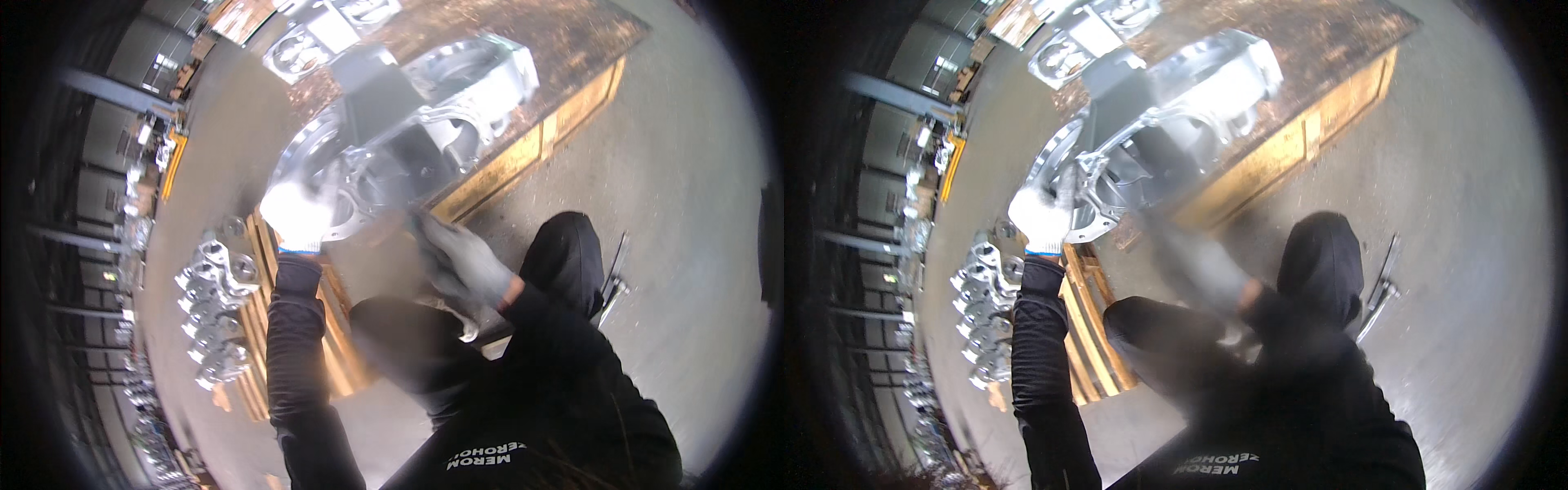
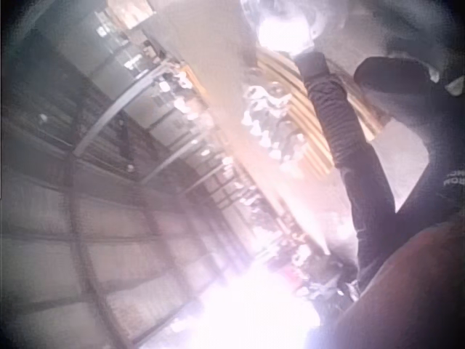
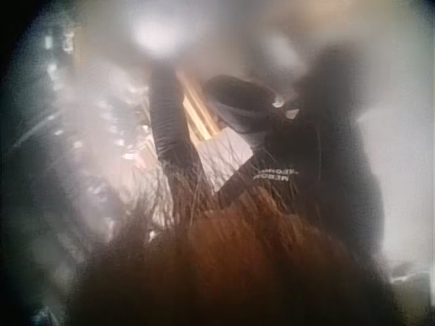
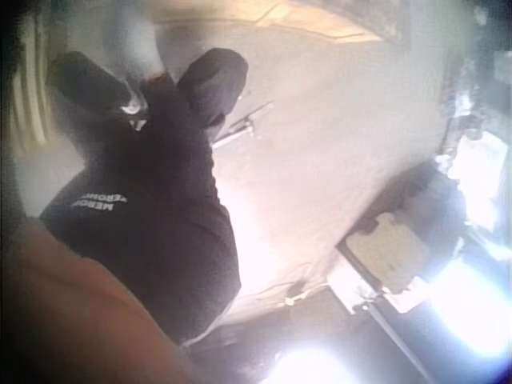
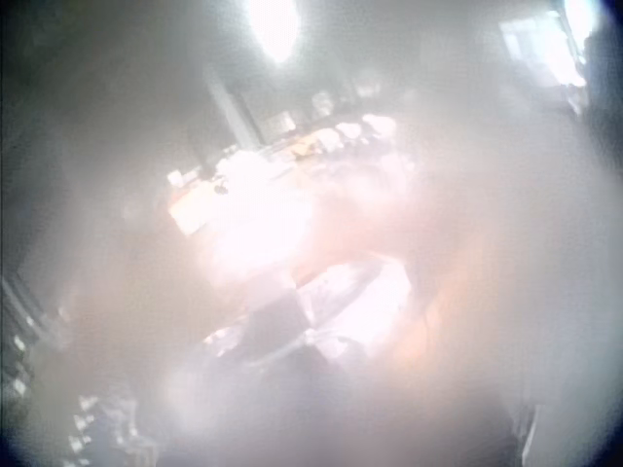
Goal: The person uses a metal file to deburr the edges of a large machined metal part on a wooden workbench. They repeatedly reposition the part and file different edges and surfaces, then place the part back on the workbench.
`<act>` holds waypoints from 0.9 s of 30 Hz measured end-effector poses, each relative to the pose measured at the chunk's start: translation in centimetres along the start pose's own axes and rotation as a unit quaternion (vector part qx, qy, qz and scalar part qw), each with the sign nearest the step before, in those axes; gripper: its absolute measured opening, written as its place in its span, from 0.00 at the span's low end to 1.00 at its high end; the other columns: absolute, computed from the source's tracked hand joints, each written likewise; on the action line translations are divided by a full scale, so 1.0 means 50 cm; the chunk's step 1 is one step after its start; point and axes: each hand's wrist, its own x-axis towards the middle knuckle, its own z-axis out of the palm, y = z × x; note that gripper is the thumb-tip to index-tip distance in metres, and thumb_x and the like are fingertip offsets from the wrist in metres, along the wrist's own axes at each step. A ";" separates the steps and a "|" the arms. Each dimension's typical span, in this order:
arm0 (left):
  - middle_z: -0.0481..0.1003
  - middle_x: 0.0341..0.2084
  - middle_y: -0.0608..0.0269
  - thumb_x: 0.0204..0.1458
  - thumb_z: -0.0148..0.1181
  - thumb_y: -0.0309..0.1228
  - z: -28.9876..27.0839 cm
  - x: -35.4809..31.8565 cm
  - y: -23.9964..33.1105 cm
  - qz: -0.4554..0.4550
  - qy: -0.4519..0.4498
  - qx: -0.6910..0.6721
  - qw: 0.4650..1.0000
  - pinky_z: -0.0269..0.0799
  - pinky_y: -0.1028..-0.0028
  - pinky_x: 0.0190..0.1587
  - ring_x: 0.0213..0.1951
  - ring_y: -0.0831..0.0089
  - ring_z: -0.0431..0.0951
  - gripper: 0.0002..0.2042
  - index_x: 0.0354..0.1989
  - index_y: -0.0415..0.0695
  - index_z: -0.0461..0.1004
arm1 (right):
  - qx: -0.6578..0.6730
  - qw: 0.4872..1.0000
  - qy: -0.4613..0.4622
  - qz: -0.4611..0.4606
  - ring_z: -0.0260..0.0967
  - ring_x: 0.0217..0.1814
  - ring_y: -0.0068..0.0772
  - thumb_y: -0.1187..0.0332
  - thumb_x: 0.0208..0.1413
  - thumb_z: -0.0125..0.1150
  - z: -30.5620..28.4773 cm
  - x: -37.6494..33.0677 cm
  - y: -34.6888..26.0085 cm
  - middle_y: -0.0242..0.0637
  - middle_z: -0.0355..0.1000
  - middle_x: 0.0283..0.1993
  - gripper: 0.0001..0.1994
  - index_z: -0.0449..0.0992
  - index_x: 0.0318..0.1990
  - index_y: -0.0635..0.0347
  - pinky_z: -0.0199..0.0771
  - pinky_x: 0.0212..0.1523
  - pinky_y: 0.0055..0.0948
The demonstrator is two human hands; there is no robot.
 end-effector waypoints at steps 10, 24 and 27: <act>0.79 0.17 0.56 0.65 0.65 0.50 0.032 -0.024 -0.057 -0.007 0.012 0.115 0.993 0.76 0.66 0.27 0.21 0.71 0.82 0.21 0.45 0.43 0.88 | 0.138 0.990 -0.024 0.011 0.64 0.21 0.21 0.57 0.74 0.55 -0.001 0.037 -0.012 0.30 0.68 0.24 0.14 0.79 0.53 0.56 0.65 0.22 0.26; 0.84 0.56 0.64 0.67 0.63 0.34 0.002 0.011 0.001 0.030 -0.033 -0.113 0.993 0.79 0.73 0.51 0.48 0.74 0.86 0.16 0.62 0.51 0.82 | -0.369 0.909 -0.023 -0.191 0.78 0.47 0.65 0.65 0.67 0.56 -0.060 0.005 -0.054 0.61 0.78 0.44 0.22 0.74 0.68 0.53 0.79 0.47 0.53; 0.84 0.55 0.64 0.65 0.65 0.34 -0.001 0.012 0.006 0.034 -0.007 -0.081 0.996 0.79 0.74 0.50 0.48 0.71 0.87 0.16 0.61 0.52 0.83 | -0.404 0.905 0.015 -0.129 0.77 0.40 0.67 0.66 0.67 0.56 -0.041 -0.044 -0.095 0.59 0.78 0.36 0.21 0.75 0.66 0.53 0.77 0.41 0.57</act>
